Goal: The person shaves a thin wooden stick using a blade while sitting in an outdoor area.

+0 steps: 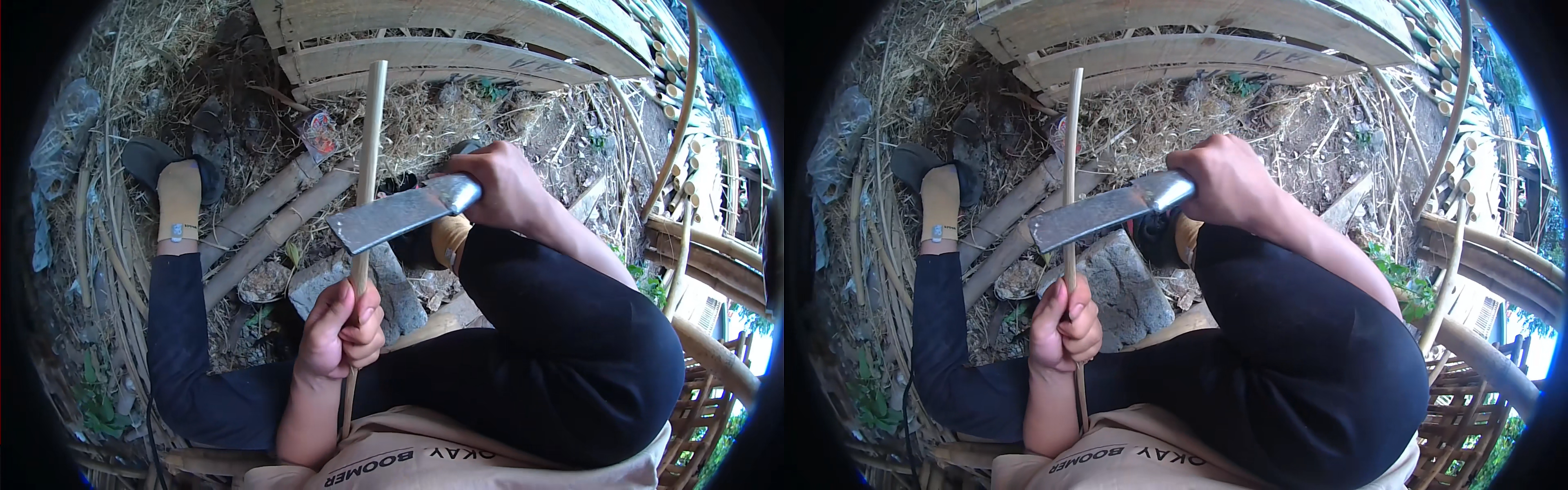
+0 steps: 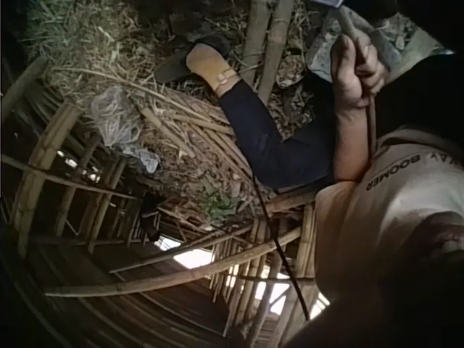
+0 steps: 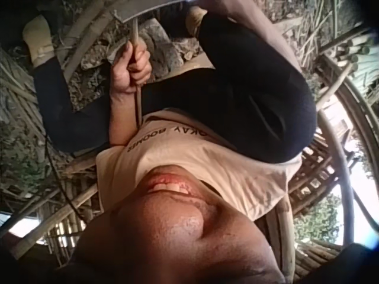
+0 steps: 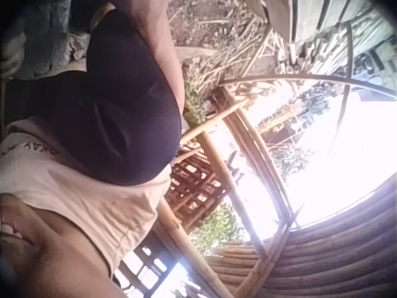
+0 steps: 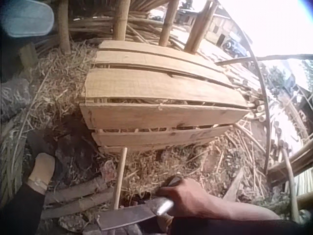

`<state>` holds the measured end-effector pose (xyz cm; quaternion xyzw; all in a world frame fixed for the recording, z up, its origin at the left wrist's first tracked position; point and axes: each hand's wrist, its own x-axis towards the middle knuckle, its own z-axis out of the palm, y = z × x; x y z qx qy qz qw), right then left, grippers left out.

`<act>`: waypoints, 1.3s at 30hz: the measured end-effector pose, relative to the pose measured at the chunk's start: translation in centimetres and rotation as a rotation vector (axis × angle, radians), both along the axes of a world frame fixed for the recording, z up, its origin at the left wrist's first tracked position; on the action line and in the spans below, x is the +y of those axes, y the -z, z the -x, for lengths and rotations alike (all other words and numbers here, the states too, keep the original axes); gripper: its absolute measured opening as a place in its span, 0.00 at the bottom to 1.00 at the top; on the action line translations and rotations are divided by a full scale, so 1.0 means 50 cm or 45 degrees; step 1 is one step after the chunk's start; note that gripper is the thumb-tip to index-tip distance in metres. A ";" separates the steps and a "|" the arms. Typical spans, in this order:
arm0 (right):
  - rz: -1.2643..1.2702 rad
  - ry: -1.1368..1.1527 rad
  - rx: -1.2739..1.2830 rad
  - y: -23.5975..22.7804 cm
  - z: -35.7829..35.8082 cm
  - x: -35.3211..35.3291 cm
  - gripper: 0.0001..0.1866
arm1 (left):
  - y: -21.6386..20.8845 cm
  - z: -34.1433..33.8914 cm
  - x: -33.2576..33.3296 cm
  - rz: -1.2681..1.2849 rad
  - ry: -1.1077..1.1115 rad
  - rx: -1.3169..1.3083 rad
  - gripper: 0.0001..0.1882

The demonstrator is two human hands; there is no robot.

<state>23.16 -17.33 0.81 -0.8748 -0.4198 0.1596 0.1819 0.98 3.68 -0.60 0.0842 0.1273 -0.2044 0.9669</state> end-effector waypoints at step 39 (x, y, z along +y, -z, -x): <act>0.086 0.051 -0.070 0.013 0.004 0.031 0.08 | -0.048 -0.023 -0.031 -1.067 0.050 0.225 0.19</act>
